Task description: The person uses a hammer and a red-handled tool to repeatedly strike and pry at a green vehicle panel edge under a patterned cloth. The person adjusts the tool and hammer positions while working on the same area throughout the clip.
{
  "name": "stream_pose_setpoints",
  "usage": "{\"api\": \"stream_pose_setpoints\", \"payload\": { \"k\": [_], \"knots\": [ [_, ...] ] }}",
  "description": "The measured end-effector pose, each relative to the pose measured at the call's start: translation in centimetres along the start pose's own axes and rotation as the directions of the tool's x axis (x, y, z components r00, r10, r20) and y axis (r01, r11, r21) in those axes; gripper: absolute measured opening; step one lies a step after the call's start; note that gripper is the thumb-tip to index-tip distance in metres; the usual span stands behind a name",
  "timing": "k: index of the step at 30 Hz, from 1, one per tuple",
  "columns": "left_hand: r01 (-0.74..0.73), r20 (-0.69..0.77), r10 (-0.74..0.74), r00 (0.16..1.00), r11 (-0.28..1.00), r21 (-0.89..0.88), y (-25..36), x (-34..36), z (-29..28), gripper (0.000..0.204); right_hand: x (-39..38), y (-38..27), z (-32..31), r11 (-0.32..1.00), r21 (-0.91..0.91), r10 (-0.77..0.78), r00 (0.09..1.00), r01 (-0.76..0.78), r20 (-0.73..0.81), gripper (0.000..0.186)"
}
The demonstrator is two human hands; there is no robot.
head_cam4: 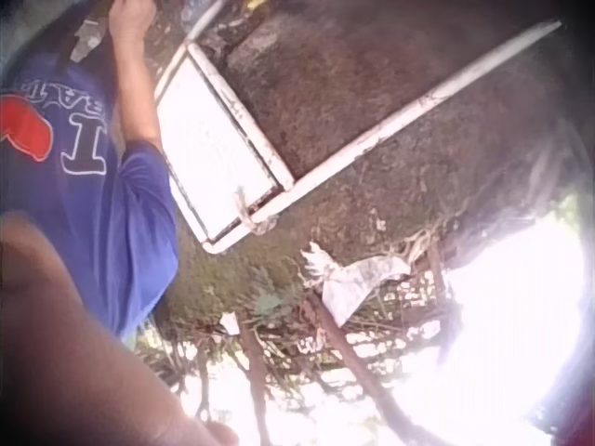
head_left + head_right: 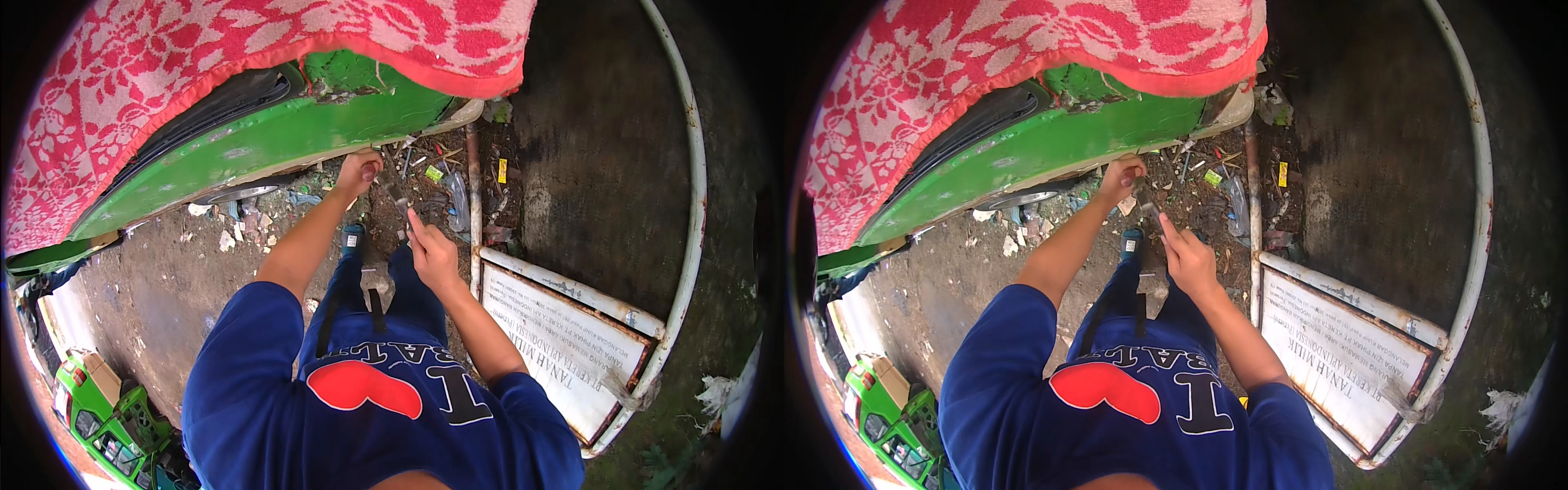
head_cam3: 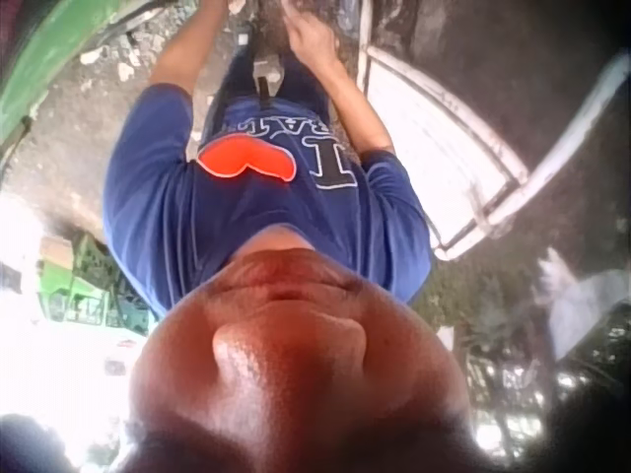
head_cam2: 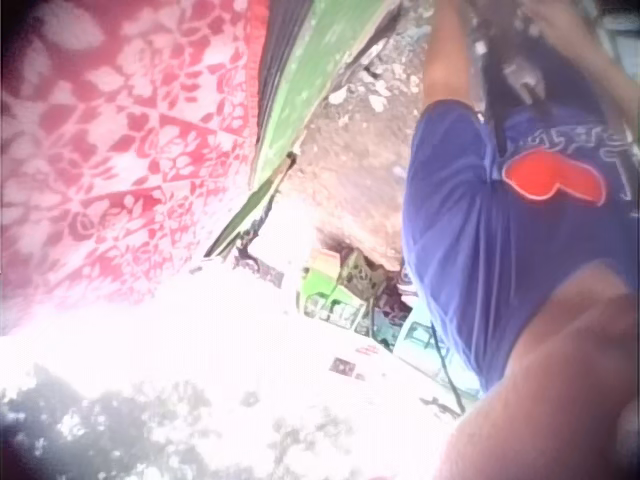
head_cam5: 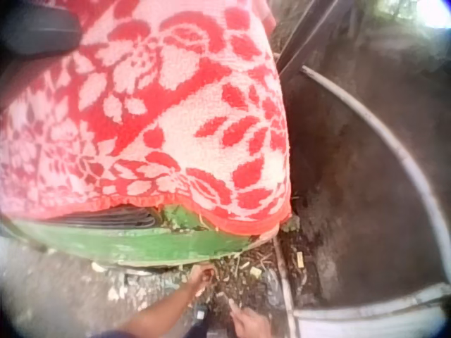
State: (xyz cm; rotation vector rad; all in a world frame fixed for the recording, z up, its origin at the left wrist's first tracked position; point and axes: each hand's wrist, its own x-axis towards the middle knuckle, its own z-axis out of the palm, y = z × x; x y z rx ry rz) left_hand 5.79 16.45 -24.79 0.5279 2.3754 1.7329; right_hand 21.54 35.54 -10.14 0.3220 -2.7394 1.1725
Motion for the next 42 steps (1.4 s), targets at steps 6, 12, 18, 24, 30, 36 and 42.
{"api": "stream_pose_setpoints", "payload": {
  "k": [6,12,18,24,30,36,42],
  "knots": [
    [-0.196,0.054,0.195,0.979,0.980,0.033,1.0,-1.1,-0.7,0.017,-1.8,-0.8,-0.4,0.990,0.105,0.099,0.993,-0.092,-0.061,0.047],
    [-0.131,0.036,0.133,0.990,0.989,-0.069,1.7,-0.5,-0.9,0.012,-2.1,-1.1,0.1,0.979,0.129,0.168,0.983,-0.159,-0.070,0.046],
    [-0.185,-0.002,0.185,0.983,0.980,-0.067,1.3,0.0,-0.7,0.014,-2.4,-1.8,0.5,0.977,0.117,0.187,0.980,-0.178,-0.064,0.046],
    [-0.064,0.082,0.073,0.994,0.993,-0.104,1.7,-0.1,-1.3,0.010,-2.2,-2.6,0.5,0.974,0.124,0.198,0.978,-0.188,-0.069,0.046],
    [-0.068,0.083,0.079,0.993,0.989,-0.133,1.8,-0.1,-1.5,0.009,-2.1,-2.6,1.0,0.977,0.140,0.179,0.978,-0.163,-0.108,0.046],
    [-0.130,0.049,0.132,0.990,0.990,-0.050,1.8,0.4,-1.6,0.011,-1.4,-3.5,1.1,0.980,0.109,0.171,0.985,-0.165,-0.041,0.047],
    [-0.214,-0.016,0.214,0.977,0.969,-0.123,0.4,0.8,-1.0,0.014,0.0,-3.9,1.7,0.994,-0.018,-0.106,0.993,0.105,-0.051,0.046]
  ]
}}
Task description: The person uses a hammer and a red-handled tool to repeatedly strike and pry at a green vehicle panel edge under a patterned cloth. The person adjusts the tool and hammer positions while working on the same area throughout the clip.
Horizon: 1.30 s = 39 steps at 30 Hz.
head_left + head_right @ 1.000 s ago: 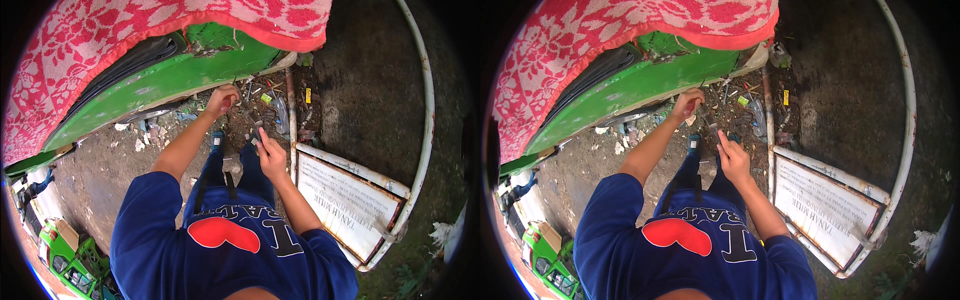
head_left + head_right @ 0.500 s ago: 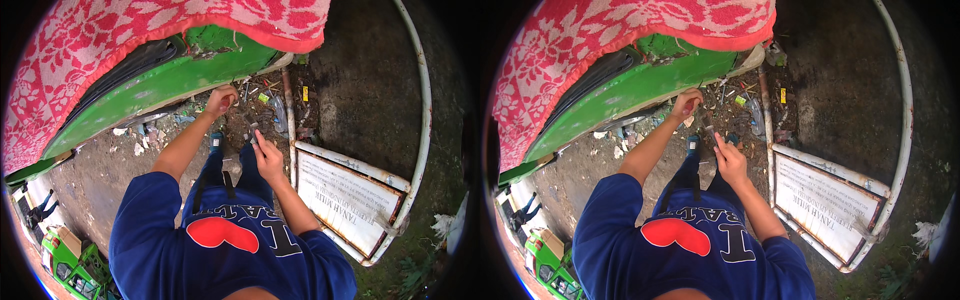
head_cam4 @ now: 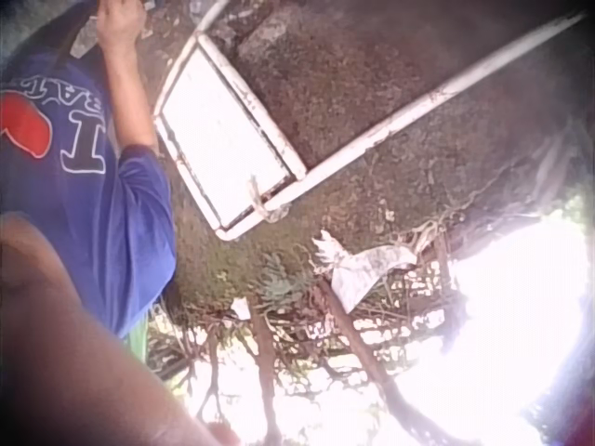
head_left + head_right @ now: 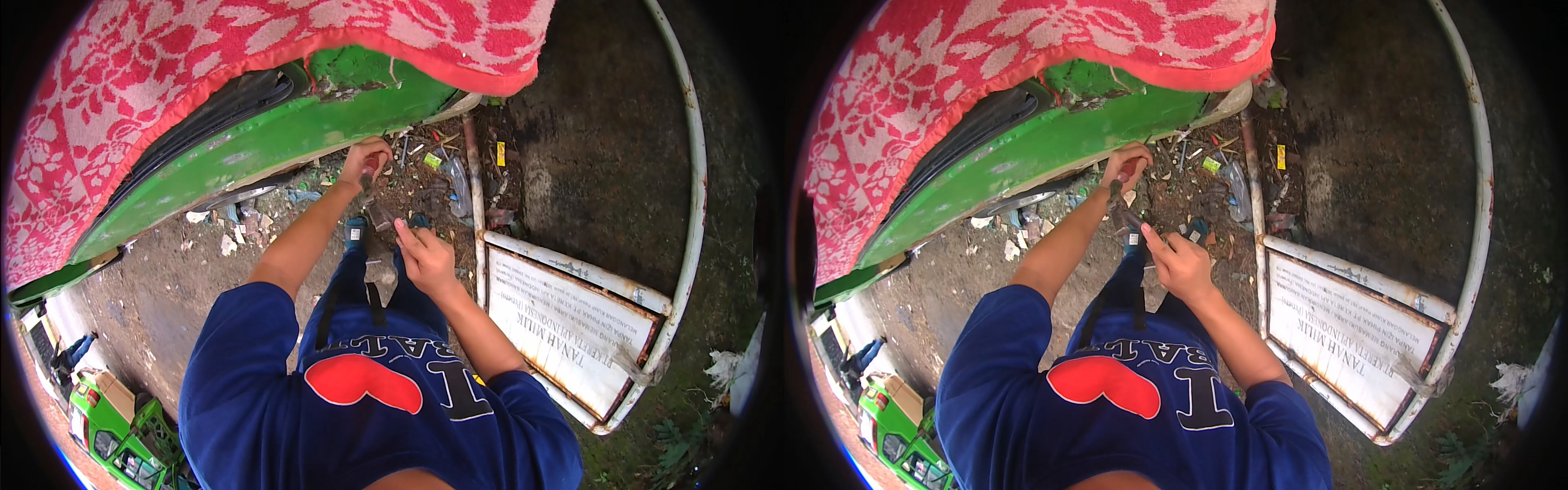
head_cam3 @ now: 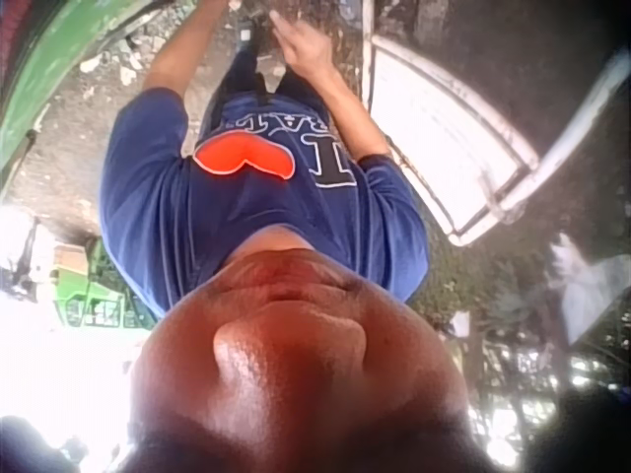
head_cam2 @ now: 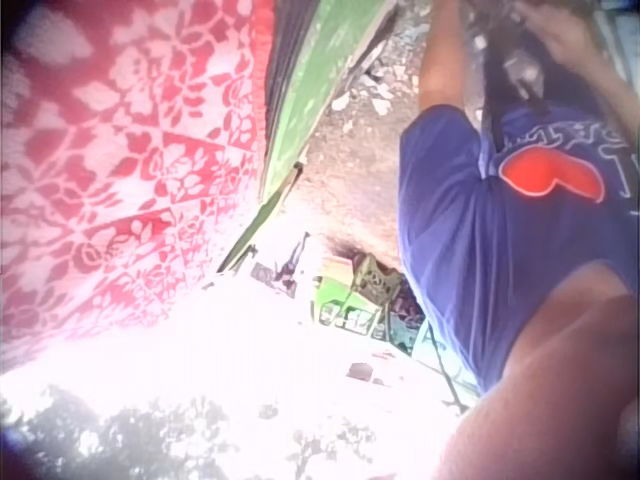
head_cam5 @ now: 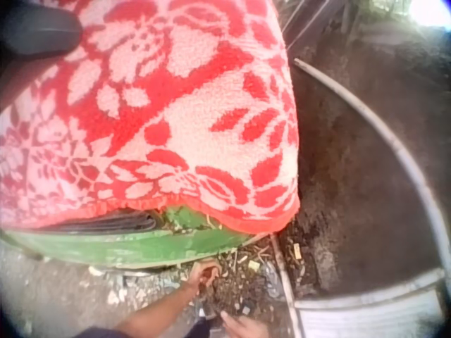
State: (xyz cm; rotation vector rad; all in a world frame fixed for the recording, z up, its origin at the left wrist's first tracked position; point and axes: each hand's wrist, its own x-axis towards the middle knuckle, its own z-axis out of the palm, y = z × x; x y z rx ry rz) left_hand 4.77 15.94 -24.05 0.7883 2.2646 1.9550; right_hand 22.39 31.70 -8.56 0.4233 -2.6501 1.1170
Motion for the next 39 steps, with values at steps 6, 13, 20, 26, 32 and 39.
{"api": "stream_pose_setpoints", "payload": {
  "k": [6,13,20,26,32,39],
  "knots": [
    [0.093,0.118,-0.081,0.990,0.990,-0.106,-0.9,-0.8,-0.4,0.066,0.1,0.9,0.6,0.987,-0.023,0.162,0.987,-0.162,-0.012,0.048],
    [0.088,0.073,-0.089,0.993,0.996,0.016,1.8,-0.8,-0.5,0.010,-1.5,0.5,-1.1,0.955,0.106,0.282,0.958,-0.276,-0.043,0.045],
    [0.147,0.115,-0.139,0.984,0.987,-0.061,1.9,0.2,-0.4,0.008,-2.7,1.2,-1.5,0.948,0.106,0.310,0.947,-0.300,-0.086,0.040],
    [-0.024,0.067,0.026,0.997,0.999,-0.024,1.9,1.1,0.3,0.016,-2.8,0.3,-1.4,0.907,0.166,0.404,0.911,-0.387,-0.085,0.043],
    [0.027,0.079,-0.026,0.996,1.000,-0.003,2.4,1.4,0.2,0.016,-2.7,0.3,-0.5,0.926,0.169,0.359,0.927,-0.338,-0.112,0.046],
    [0.011,0.065,-0.009,0.998,1.000,-0.027,1.5,1.0,0.1,0.009,0.2,-1.1,-0.3,0.955,0.137,0.275,0.958,-0.263,-0.075,0.046]
  ]
}}
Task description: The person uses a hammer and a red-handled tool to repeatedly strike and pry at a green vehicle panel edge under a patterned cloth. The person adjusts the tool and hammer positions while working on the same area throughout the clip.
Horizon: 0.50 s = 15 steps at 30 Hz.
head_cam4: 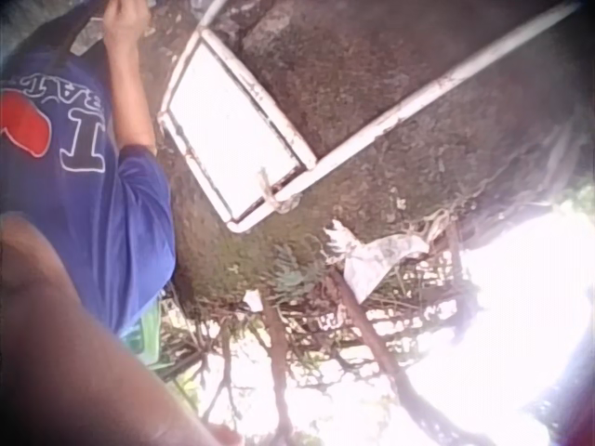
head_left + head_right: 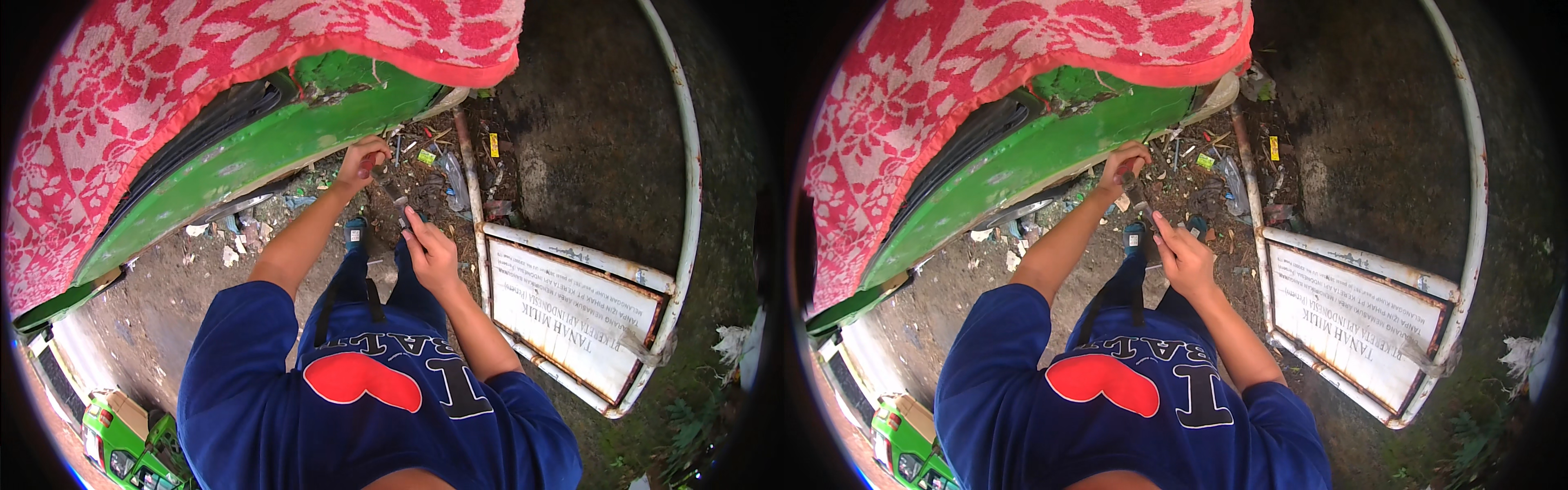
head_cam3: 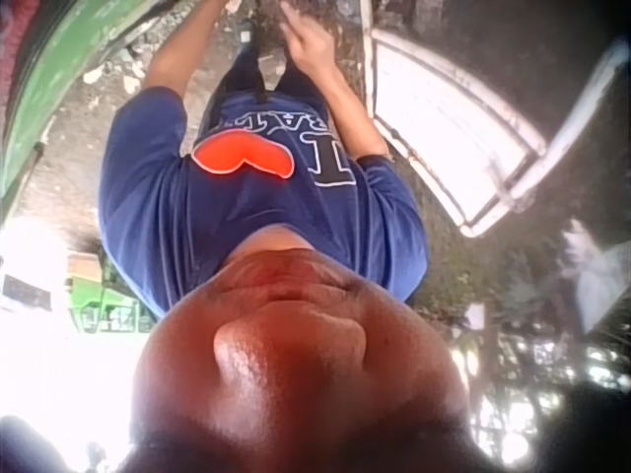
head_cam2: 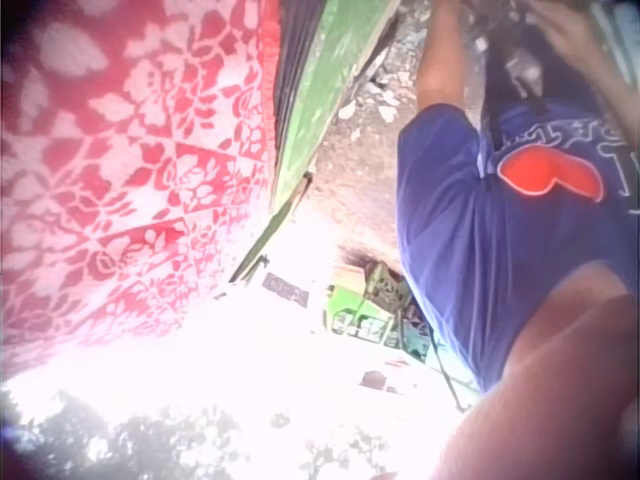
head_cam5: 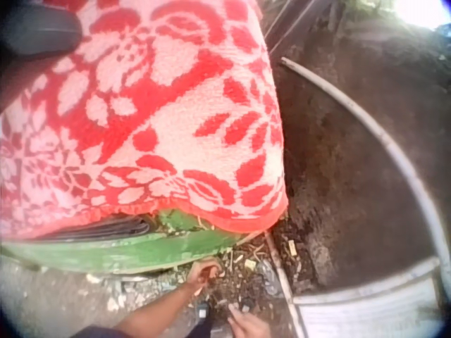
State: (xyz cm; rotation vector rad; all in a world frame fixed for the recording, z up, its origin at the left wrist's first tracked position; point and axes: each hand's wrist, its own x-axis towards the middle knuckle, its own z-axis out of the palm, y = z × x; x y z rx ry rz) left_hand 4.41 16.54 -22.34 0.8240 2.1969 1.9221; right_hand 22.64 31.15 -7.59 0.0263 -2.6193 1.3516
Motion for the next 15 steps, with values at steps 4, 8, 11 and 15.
{"api": "stream_pose_setpoints", "payload": {
  "k": [4,8,11,15],
  "knots": [
    [0.012,-0.048,-0.013,0.999,1.000,-0.021,-0.3,-1.0,0.7,0.013,0.4,-0.4,-0.3,0.999,0.002,0.033,0.999,-0.033,0.018,0.045],
    [-0.064,-0.141,0.066,0.988,0.998,0.025,-0.3,-1.6,1.9,0.016,-0.3,0.3,-0.3,0.998,-0.001,0.058,0.998,-0.058,0.019,0.044],
    [0.080,-0.101,-0.098,0.990,0.982,-0.169,-0.8,-2.5,2.5,0.017,-0.8,0.9,-0.1,1.000,0.004,0.022,1.000,-0.022,-0.016,0.044],
    [0.417,0.056,-0.437,0.898,0.799,-0.433,-0.6,-2.5,2.4,0.019,-1.3,1.0,-0.3,0.996,-0.017,0.093,0.995,-0.093,0.033,0.045]
  ]
}}
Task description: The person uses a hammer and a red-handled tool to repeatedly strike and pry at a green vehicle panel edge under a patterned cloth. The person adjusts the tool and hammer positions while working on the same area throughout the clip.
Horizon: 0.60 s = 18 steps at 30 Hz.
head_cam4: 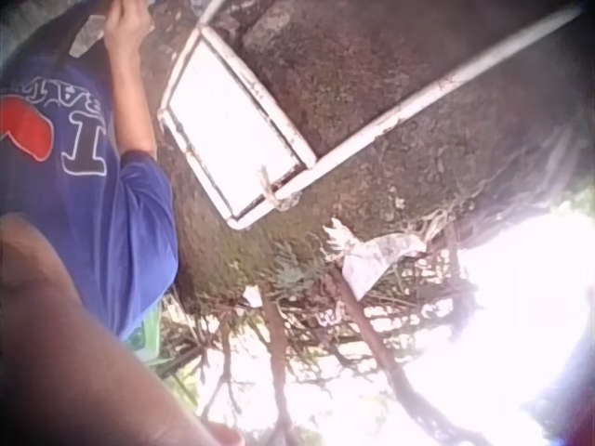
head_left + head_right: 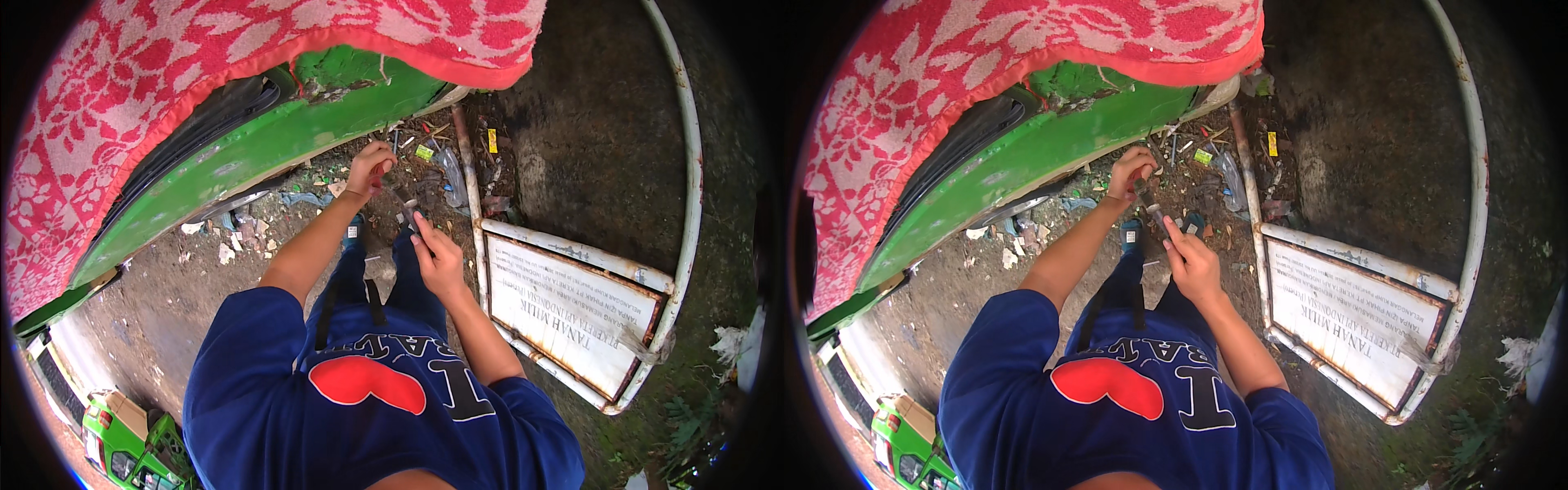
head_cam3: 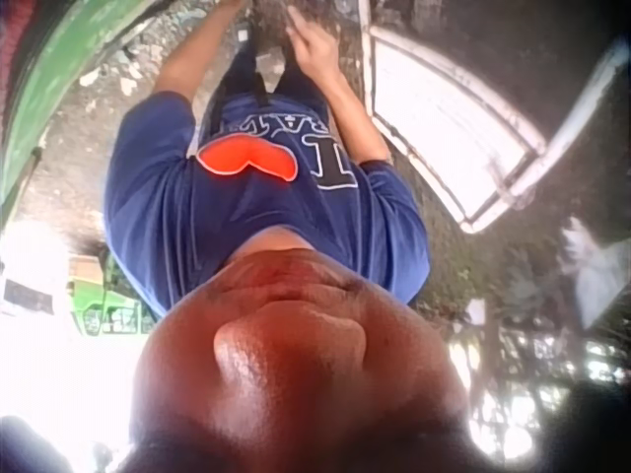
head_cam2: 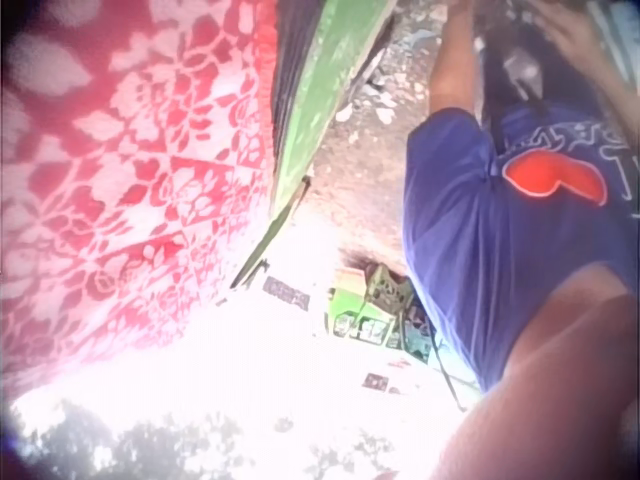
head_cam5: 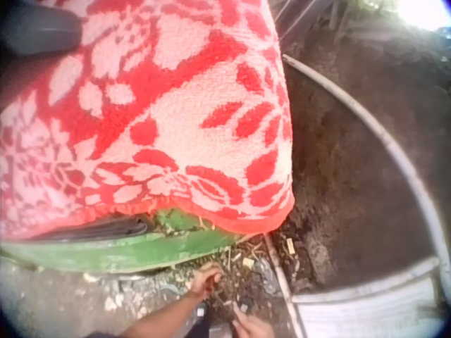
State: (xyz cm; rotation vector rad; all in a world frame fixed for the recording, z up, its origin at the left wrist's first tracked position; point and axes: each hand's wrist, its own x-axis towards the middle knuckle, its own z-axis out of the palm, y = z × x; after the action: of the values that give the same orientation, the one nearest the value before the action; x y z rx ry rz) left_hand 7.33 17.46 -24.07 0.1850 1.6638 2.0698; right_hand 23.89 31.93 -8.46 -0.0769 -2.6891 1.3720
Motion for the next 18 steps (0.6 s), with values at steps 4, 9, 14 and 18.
{"api": "stream_pose_setpoints", "payload": {
  "k": [4,9,14,18],
  "knots": [
    [-0.253,0.000,0.269,0.963,0.905,0.341,-0.8,0.2,0.5,0.016,-0.2,0.1,0.1,1.000,0.006,-0.021,1.000,0.021,-0.014,0.047],
    [-0.346,-0.003,0.382,0.924,0.841,0.415,-0.3,1.0,0.4,0.019,-0.4,-0.6,-0.6,0.999,-0.041,0.008,1.000,-0.007,0.028,0.049],
    [-0.391,0.020,0.427,0.904,0.805,0.446,-0.2,1.3,0.1,0.014,-0.6,-0.1,-0.2,0.927,-0.254,-0.275,0.960,0.277,0.046,0.052],
    [-0.448,0.039,0.479,0.877,0.785,0.428,-0.5,1.9,0.0,0.010,-1.2,1.1,0.9,0.922,-0.251,-0.284,0.956,0.295,0.078,0.053]
  ]
}}
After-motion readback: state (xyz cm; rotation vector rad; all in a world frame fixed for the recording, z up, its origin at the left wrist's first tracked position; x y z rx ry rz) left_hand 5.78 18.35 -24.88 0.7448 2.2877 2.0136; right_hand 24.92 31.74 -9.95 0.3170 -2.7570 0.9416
